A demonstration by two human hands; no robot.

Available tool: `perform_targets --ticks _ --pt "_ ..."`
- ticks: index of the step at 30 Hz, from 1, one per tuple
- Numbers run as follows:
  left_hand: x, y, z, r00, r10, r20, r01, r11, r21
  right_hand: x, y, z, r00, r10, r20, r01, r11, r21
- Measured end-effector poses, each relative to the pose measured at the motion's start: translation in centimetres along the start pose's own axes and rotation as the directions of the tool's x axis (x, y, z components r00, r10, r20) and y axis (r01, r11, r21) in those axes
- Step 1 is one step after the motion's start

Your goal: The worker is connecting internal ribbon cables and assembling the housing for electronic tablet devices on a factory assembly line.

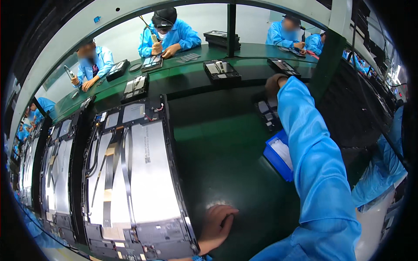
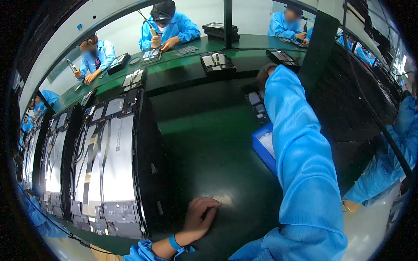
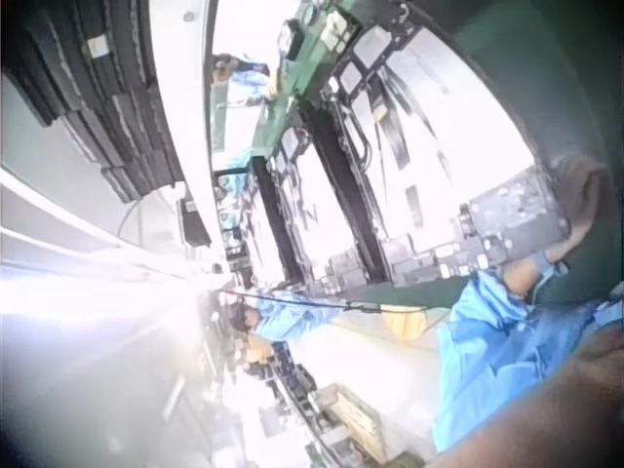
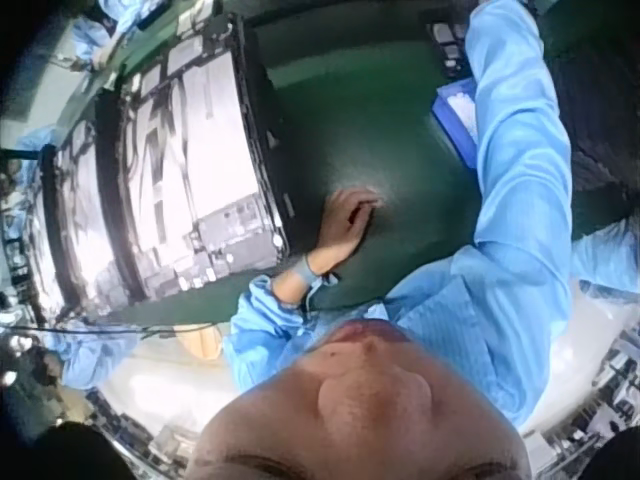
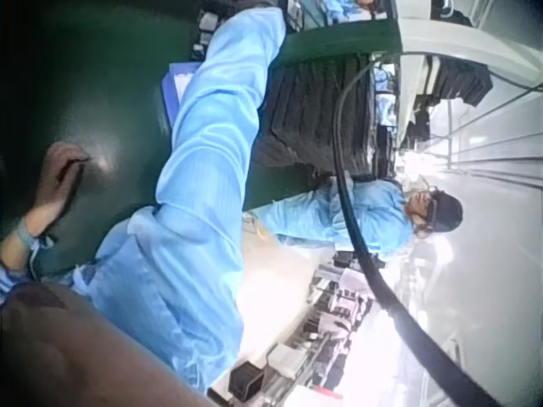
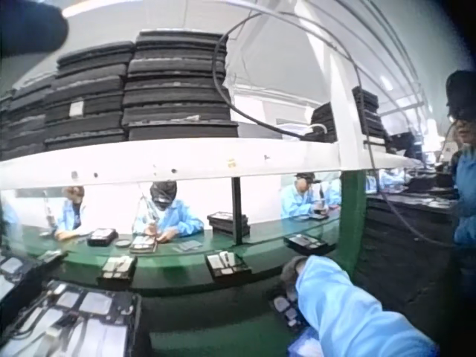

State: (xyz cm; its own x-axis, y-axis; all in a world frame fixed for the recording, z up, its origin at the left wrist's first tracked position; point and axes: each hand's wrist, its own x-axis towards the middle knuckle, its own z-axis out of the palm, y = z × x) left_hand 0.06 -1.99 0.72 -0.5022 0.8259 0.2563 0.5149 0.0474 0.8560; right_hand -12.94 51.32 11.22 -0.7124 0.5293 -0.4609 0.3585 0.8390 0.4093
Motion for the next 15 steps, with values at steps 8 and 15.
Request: perform_targets --ticks 8,15 --pt "-0.3 -0.9 -1.4 1.000 -0.015 -0.024 0.016 1.000 0.019 -2.1 -0.1 -4.5 0.897 -0.329 -0.296 0.433 0.787 0.439" --pt "-0.2 0.0 0.1 0.999 -0.015 -0.036 0.014 0.999 -0.040 -13.5 -3.4 -4.1 0.755 0.316 -0.575 0.652 -0.262 0.712"
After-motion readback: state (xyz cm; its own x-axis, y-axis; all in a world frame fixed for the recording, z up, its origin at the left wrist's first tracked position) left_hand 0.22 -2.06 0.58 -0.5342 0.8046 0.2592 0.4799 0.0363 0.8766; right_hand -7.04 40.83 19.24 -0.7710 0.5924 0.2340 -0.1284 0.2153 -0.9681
